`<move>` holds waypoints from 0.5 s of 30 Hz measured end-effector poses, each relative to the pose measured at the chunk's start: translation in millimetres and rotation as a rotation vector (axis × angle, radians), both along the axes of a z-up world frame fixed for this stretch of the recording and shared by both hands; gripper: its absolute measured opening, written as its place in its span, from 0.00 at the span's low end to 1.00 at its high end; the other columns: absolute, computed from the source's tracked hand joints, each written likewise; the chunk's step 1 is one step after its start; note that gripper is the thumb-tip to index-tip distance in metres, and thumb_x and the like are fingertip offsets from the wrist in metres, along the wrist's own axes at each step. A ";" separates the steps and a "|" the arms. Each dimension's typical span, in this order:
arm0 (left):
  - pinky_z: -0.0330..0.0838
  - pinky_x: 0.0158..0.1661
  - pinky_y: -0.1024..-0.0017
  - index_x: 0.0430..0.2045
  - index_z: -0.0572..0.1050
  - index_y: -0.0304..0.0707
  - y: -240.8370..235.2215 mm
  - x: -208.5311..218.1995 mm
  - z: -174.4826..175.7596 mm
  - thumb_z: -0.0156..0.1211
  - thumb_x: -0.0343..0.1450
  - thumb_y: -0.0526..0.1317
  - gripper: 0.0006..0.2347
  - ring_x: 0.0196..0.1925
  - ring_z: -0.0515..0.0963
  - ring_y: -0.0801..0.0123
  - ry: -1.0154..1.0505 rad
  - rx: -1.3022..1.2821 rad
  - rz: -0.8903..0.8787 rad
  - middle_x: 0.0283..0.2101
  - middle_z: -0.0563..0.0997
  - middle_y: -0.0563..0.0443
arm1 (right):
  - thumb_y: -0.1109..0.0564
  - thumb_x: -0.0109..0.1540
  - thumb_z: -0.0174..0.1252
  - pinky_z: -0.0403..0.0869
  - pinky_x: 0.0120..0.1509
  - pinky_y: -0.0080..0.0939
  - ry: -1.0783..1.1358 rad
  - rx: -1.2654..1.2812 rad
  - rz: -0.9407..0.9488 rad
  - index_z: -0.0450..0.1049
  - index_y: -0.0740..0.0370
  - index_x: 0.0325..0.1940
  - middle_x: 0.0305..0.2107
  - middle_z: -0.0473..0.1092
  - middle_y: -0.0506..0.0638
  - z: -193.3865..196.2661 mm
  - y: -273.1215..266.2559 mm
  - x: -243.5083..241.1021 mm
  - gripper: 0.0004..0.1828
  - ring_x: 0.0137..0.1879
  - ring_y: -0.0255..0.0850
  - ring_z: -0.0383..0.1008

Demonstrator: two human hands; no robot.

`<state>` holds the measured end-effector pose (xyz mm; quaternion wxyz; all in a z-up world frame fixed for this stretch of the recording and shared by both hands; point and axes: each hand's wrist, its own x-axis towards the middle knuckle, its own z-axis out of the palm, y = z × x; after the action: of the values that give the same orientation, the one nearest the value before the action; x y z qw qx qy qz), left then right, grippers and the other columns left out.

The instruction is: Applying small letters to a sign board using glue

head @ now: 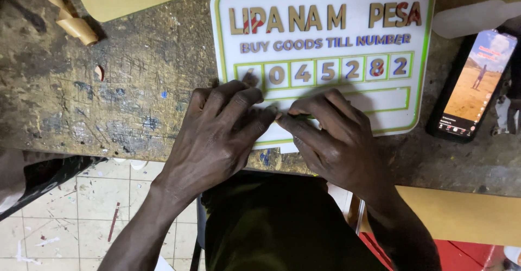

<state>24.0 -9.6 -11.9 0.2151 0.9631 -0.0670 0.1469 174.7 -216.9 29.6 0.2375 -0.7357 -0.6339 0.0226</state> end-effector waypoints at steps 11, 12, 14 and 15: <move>0.72 0.50 0.50 0.56 0.82 0.41 3.5 6.5 12.0 0.66 0.81 0.35 0.10 0.73 0.78 0.43 -0.030 0.111 -0.056 0.66 0.80 0.41 | 0.75 0.72 0.62 0.75 0.60 0.59 0.129 0.144 -0.065 0.81 0.70 0.62 0.50 0.79 0.66 -13.6 -27.7 2.1 0.15 0.51 0.58 0.82; 0.72 0.49 0.50 0.53 0.83 0.41 3.1 7.6 13.4 0.66 0.83 0.35 0.06 0.72 0.80 0.43 -0.055 0.124 -0.053 0.65 0.80 0.41 | 0.76 0.70 0.62 0.76 0.59 0.58 0.144 0.167 -0.093 0.82 0.72 0.61 0.49 0.79 0.67 -13.9 -30.0 1.5 0.15 0.52 0.58 0.83; 0.73 0.50 0.51 0.54 0.83 0.42 1.8 7.6 18.1 0.66 0.82 0.36 0.07 0.73 0.79 0.43 -0.037 0.134 -0.053 0.66 0.81 0.41 | 0.76 0.71 0.60 0.76 0.57 0.58 0.126 0.190 -0.118 0.83 0.72 0.60 0.48 0.80 0.66 -16.1 -30.9 -0.2 0.15 0.50 0.58 0.82; 0.74 0.51 0.52 0.54 0.83 0.43 1.7 8.1 20.8 0.66 0.81 0.36 0.08 0.74 0.79 0.44 -0.023 0.147 -0.050 0.67 0.81 0.41 | 0.77 0.71 0.57 0.75 0.55 0.58 0.105 0.215 -0.138 0.83 0.72 0.59 0.47 0.80 0.66 -16.9 -30.9 -0.6 0.16 0.48 0.59 0.82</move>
<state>32.1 -7.9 8.9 0.1467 0.9726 -0.1042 0.1474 174.1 -247.8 12.7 0.3486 -0.7459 -0.5671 -0.0234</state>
